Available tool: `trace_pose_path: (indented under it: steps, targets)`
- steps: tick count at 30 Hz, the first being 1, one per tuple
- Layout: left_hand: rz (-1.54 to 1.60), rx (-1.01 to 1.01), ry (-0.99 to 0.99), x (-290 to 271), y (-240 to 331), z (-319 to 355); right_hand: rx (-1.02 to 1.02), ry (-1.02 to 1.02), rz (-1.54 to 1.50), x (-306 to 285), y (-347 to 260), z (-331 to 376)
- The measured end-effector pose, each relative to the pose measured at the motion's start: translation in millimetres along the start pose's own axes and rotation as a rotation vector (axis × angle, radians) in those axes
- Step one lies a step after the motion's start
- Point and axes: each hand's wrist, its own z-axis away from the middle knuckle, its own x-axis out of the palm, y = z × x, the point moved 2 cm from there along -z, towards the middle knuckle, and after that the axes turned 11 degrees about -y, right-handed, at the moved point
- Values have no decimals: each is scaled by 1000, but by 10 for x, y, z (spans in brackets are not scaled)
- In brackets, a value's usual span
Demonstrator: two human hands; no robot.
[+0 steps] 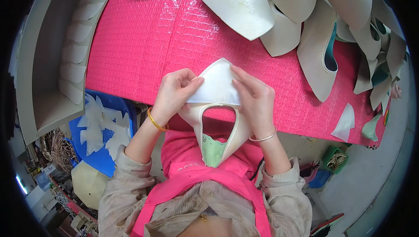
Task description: The person assembles shoe components by hand. They pick up white and green shoe parts from a table and a blue bin, then fit the white pieces into the green parts. The person handles the items one at a time, pressing the pieces together to form a single unit.
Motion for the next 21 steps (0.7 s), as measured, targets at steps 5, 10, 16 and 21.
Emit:
trace_pose_path:
  steps: [5,10,16,21]
  targets:
    - [-5,6,18,7,36,-29,10,20,74,7,-11,-21]
    - [-238,45,68,7,72,-43,17,21,62,13,-29,-65]
    - [-955,323,270,98,225,133,-20,3,160,-8,-71,-100]
    - [-913,646,-10,222,-108,448,242,-50,696,-242,-237,-71]
